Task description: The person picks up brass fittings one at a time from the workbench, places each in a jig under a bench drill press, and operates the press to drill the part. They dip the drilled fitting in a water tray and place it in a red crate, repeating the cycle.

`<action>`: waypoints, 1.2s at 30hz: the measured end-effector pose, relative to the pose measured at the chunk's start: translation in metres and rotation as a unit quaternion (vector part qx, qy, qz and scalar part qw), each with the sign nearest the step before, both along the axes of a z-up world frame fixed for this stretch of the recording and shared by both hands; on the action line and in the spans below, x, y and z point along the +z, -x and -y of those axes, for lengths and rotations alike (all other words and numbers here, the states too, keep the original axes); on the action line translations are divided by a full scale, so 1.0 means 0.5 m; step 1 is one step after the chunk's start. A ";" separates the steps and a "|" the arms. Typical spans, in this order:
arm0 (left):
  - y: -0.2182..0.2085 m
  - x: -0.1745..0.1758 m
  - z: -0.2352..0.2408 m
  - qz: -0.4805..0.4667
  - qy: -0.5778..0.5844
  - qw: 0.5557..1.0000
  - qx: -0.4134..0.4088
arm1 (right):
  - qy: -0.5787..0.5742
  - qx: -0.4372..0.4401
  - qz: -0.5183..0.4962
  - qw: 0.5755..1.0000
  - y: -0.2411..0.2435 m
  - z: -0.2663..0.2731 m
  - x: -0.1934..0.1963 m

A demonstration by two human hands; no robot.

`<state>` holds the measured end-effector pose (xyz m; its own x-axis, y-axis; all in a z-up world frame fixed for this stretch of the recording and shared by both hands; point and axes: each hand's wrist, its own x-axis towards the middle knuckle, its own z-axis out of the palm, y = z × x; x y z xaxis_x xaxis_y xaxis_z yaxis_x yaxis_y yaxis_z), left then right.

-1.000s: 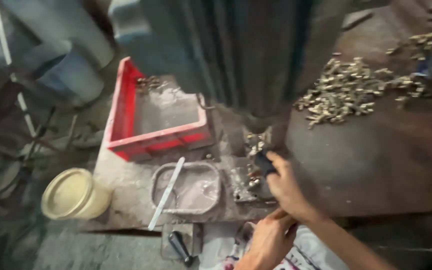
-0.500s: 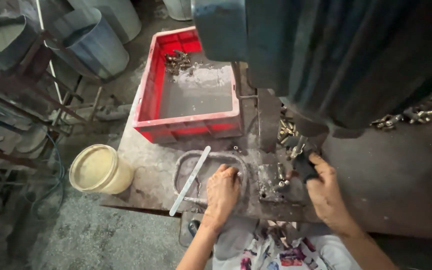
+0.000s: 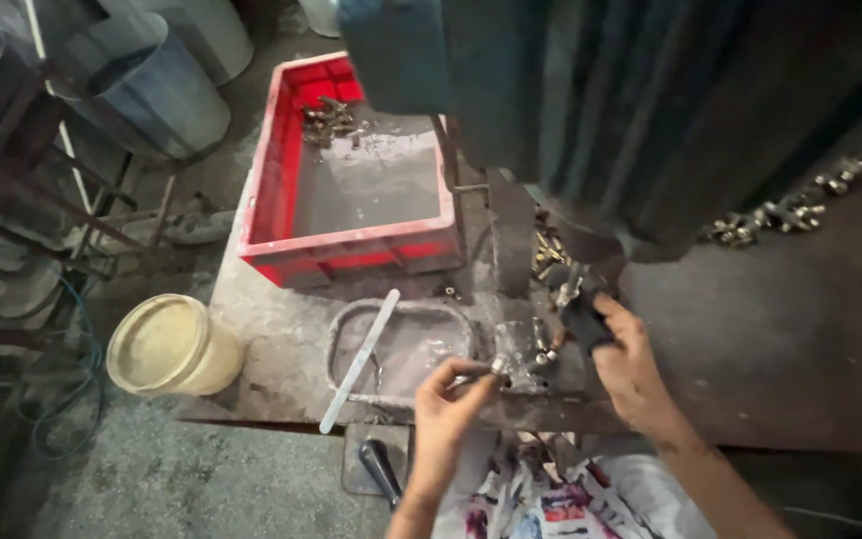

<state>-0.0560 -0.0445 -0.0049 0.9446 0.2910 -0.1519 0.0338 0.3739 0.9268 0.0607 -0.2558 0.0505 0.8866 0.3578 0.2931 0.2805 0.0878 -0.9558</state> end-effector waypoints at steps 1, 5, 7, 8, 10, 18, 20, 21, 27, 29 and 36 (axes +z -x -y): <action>0.003 0.004 0.022 -0.001 0.001 1.000 -0.004 | 0.001 -0.004 -0.001 1.000 -0.002 0.001 -0.021; 0.003 0.036 0.072 0.082 -0.334 0.935 0.088 | -0.016 -0.008 -0.028 0.999 -0.022 -0.008 -0.066; 0.011 0.044 0.083 0.092 -0.414 0.900 0.103 | -0.027 -0.020 -0.077 0.996 -0.014 -0.007 -0.058; 0.008 0.045 0.084 0.072 -0.421 0.901 0.080 | -0.062 0.009 -0.056 0.996 -0.012 -0.008 -0.040; 0.005 0.041 0.088 0.052 -0.428 0.900 0.058 | -0.097 0.040 -0.034 0.994 -0.011 -0.006 -0.041; -0.025 0.058 0.100 0.059 -0.442 0.894 0.043 | -0.069 0.041 0.011 0.997 -0.049 0.015 -0.179; -0.059 0.078 0.097 0.053 -0.462 0.884 0.056 | -0.054 0.023 -0.005 0.998 -0.047 0.015 -0.148; -0.069 0.086 0.097 0.042 -0.480 0.873 0.068 | -0.037 0.007 -0.026 0.999 -0.039 0.016 -0.136; -0.201 0.049 0.130 0.044 -0.622 0.778 0.079 | -0.013 -0.096 0.012 0.995 -0.049 -0.009 -0.145; -0.179 0.067 0.125 0.040 -0.584 0.808 0.073 | -0.014 -0.098 -0.031 0.995 -0.051 -0.013 -0.168; -0.069 0.042 0.069 -0.002 -0.055 0.997 0.059 | -0.039 -0.055 -0.074 0.995 -0.021 -0.021 -0.084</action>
<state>-0.0216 -0.0790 0.0159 0.9023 0.4149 -0.1173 0.0001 0.2719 0.9623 0.0714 -0.2451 0.0086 0.9548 0.2372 0.1794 0.1490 0.1406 -0.9788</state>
